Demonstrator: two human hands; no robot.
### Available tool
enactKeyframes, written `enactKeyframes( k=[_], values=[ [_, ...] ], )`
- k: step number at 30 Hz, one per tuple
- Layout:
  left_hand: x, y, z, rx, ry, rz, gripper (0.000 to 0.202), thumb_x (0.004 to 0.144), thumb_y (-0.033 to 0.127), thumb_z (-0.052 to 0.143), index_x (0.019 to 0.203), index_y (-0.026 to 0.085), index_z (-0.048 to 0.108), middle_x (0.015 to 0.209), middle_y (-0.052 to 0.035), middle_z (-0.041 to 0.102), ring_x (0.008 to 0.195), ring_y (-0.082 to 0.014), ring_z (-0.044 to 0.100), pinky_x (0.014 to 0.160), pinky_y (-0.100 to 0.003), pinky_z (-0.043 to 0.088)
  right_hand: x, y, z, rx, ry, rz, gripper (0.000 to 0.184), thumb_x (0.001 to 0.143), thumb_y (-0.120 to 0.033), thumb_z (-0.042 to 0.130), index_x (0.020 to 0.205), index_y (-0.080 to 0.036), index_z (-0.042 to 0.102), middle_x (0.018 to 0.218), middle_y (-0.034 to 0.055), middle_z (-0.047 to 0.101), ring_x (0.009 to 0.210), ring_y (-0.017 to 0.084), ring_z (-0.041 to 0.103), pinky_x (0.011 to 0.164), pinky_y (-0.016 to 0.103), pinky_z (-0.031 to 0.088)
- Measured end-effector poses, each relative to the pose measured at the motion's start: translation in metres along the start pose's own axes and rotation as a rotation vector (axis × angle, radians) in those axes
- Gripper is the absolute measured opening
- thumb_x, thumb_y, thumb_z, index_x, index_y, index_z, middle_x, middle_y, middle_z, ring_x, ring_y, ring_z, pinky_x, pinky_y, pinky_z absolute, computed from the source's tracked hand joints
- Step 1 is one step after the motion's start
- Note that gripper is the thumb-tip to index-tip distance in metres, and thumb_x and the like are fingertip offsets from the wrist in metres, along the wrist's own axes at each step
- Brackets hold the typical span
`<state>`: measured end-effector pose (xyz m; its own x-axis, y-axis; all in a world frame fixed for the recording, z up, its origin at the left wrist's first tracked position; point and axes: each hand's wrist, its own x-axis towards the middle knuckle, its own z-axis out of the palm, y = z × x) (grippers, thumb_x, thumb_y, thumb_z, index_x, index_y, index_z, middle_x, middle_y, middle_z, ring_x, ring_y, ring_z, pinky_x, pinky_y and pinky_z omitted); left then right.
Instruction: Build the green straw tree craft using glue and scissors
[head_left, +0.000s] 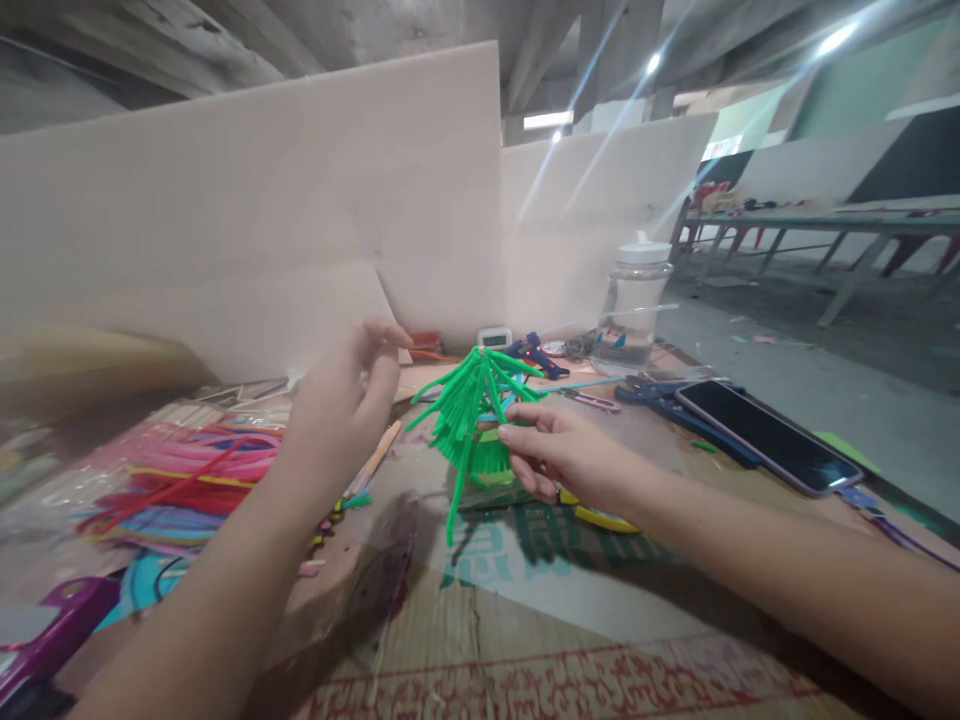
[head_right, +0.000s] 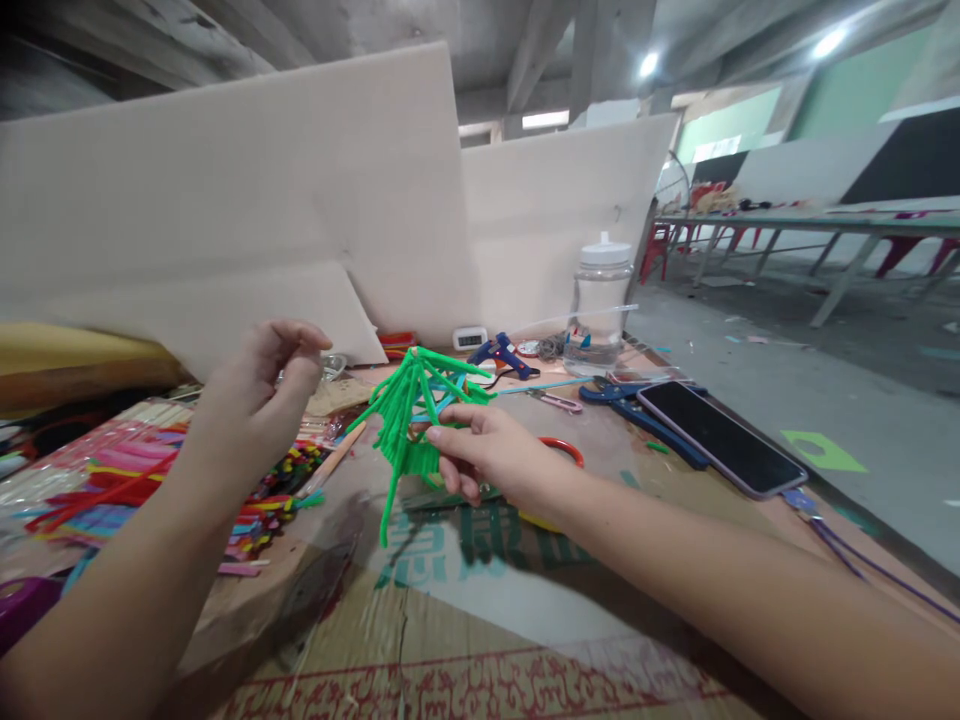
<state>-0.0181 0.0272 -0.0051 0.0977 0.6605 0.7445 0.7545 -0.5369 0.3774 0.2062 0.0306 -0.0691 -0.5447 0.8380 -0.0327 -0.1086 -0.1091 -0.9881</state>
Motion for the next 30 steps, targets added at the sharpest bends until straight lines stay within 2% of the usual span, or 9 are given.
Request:
enactKeyframes(
  k=[6,8,10,12,14,18,23,25,30],
  values=[
    [0.001,0.003,-0.002,0.022,-0.086,-0.071,0.025,0.095,0.033,0.046,0.111,0.022,0.062,0.06,0.0031,0.053,0.051,-0.0125,0.047,0.05,-0.026,0.034,0.001,-0.001,0.0,0.025,0.037,-0.009,0.051,0.082,-0.043,0.067,0.122,-0.015,0.05,0.047,-0.0068,0.058,0.034,0.007,0.042,0.036,0.019,0.025],
    [0.003,0.002,-0.002,0.043,-0.115,-0.035,0.028,0.095,0.03,0.043,0.116,0.022,0.061,0.073,-0.0002,0.061,0.062,-0.0145,0.056,0.058,-0.027,0.042,0.001,-0.001,-0.001,0.032,0.045,-0.013,0.05,0.083,-0.041,0.067,0.122,-0.015,0.05,0.047,-0.0068,0.058,0.034,0.007,0.043,0.035,0.019,0.025],
    [0.005,-0.001,-0.001,0.072,-0.123,0.054,0.033,0.094,0.025,0.043,0.123,0.021,0.058,0.099,-0.0061,0.065,0.087,-0.0186,0.063,0.078,-0.031,0.05,0.002,0.0,-0.001,0.037,0.051,-0.015,0.046,0.083,-0.039,0.066,0.12,-0.016,0.051,0.047,-0.0069,0.058,0.033,0.007,0.042,0.034,0.019,0.026],
    [0.007,-0.004,0.001,0.096,-0.132,0.136,0.04,0.091,0.024,0.048,0.131,0.019,0.052,0.125,-0.0107,0.059,0.112,-0.0231,0.058,0.098,-0.038,0.046,0.002,0.0,-0.002,0.039,0.051,-0.017,0.041,0.083,-0.039,0.067,0.114,-0.016,0.052,0.047,-0.0069,0.058,0.032,0.006,0.041,0.034,0.019,0.026],
    [0.006,-0.006,0.004,0.076,-0.193,0.153,0.047,0.091,0.027,0.051,0.137,0.02,0.047,0.137,-0.0112,0.053,0.124,-0.0252,0.052,0.107,-0.042,0.041,0.002,0.0,-0.002,0.039,0.048,-0.017,0.038,0.084,-0.039,0.067,0.111,-0.017,0.052,0.047,-0.0071,0.058,0.032,0.006,0.04,0.034,0.019,0.025],
    [0.003,-0.005,0.005,-0.066,-0.427,0.194,0.048,0.094,0.036,0.051,0.139,0.021,0.045,0.144,-0.0092,0.05,0.134,-0.0234,0.045,0.113,-0.041,0.036,0.002,0.0,-0.003,0.038,0.012,-0.024,0.031,0.084,-0.038,0.067,0.104,-0.019,0.052,0.047,-0.0077,0.058,0.033,0.006,0.042,0.034,0.018,0.024],
    [0.002,-0.006,0.005,-0.118,-0.611,0.261,0.051,0.095,0.036,0.051,0.143,0.026,0.04,0.161,-0.0056,0.026,0.147,-0.0219,0.025,0.12,-0.04,0.025,0.002,0.0,-0.003,0.065,-0.032,-0.031,0.026,0.084,-0.038,0.067,0.094,-0.019,0.052,0.047,-0.0076,0.057,0.032,0.006,0.042,0.033,0.017,0.027],
    [0.002,-0.01,0.007,-0.151,-0.635,0.255,0.052,0.095,0.035,0.051,0.145,0.026,0.038,0.16,-0.0051,0.026,0.147,-0.0231,0.026,0.119,-0.041,0.027,0.002,-0.001,-0.003,0.097,-0.038,-0.024,0.031,0.083,-0.038,0.068,0.101,-0.019,0.052,0.046,-0.0086,0.056,0.031,0.006,0.04,0.033,0.017,0.027],
    [0.002,-0.02,0.015,-0.24,-0.657,0.243,0.056,0.095,0.036,0.053,0.147,0.03,0.035,0.154,-0.0049,0.038,0.137,-0.0252,0.043,0.113,-0.04,0.039,0.002,-0.002,-0.003,0.125,-0.035,-0.006,0.035,0.082,-0.038,0.069,0.106,-0.019,0.051,0.046,-0.009,0.057,0.03,0.006,0.038,0.034,0.018,0.027]
  ],
)
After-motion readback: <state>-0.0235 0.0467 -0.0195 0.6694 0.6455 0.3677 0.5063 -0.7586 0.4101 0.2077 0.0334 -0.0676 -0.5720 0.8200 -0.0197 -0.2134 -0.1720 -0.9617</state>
